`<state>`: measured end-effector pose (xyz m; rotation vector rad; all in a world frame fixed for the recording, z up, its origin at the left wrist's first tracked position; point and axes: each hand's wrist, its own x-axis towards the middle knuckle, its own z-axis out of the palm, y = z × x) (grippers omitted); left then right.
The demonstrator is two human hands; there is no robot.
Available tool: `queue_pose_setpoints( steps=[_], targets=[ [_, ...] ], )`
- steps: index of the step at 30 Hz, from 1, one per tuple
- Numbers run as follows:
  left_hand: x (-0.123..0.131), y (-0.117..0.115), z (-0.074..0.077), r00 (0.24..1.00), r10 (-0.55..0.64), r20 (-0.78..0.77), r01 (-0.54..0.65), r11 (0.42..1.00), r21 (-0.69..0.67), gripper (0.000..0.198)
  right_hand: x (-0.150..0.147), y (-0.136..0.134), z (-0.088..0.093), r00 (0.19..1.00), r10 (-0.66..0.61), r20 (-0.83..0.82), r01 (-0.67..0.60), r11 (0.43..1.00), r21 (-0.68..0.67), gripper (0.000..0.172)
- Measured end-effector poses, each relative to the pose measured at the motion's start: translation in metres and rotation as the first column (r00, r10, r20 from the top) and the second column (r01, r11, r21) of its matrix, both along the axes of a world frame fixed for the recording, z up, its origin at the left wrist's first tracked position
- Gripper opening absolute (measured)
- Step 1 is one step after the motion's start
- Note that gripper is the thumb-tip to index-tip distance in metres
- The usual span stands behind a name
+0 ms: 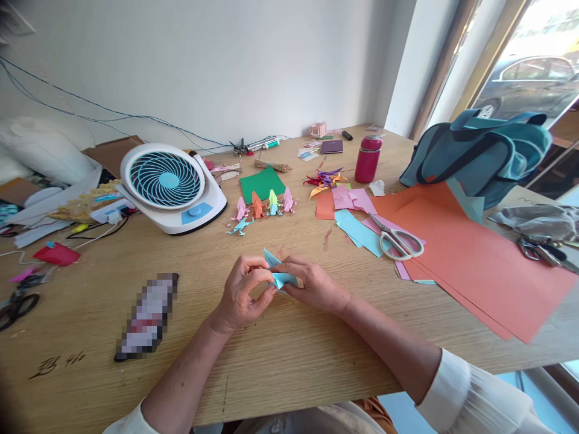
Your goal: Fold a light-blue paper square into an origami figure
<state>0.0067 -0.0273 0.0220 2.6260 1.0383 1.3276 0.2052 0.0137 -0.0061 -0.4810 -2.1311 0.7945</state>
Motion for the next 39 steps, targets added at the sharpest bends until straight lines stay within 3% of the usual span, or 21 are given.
queue_pose_setpoints(
  steps=[13, 33, 39],
  targets=[
    [-0.004, 0.0, 0.0, 0.996, -0.075, -0.05, 0.068, 0.99, -0.122, 0.011, 0.003, 0.002, -0.001, 0.999, -0.014, 0.052, 0.01, 0.997, 0.076, 0.041],
    [-0.002, 0.003, 0.002, 0.988, 0.031, -0.152, -0.029, 0.999, 0.017, 0.006, 0.006, 0.001, 0.008, 0.997, -0.038, 0.06, 0.035, 0.997, 0.062, 0.035],
    [0.004, 0.003, -0.006, 0.992, 0.114, -0.058, -0.115, 0.993, -0.002, 0.006, 0.004, 0.002, 0.002, 0.997, -0.029, 0.067, 0.027, 0.999, 0.026, 0.04]
  ],
)
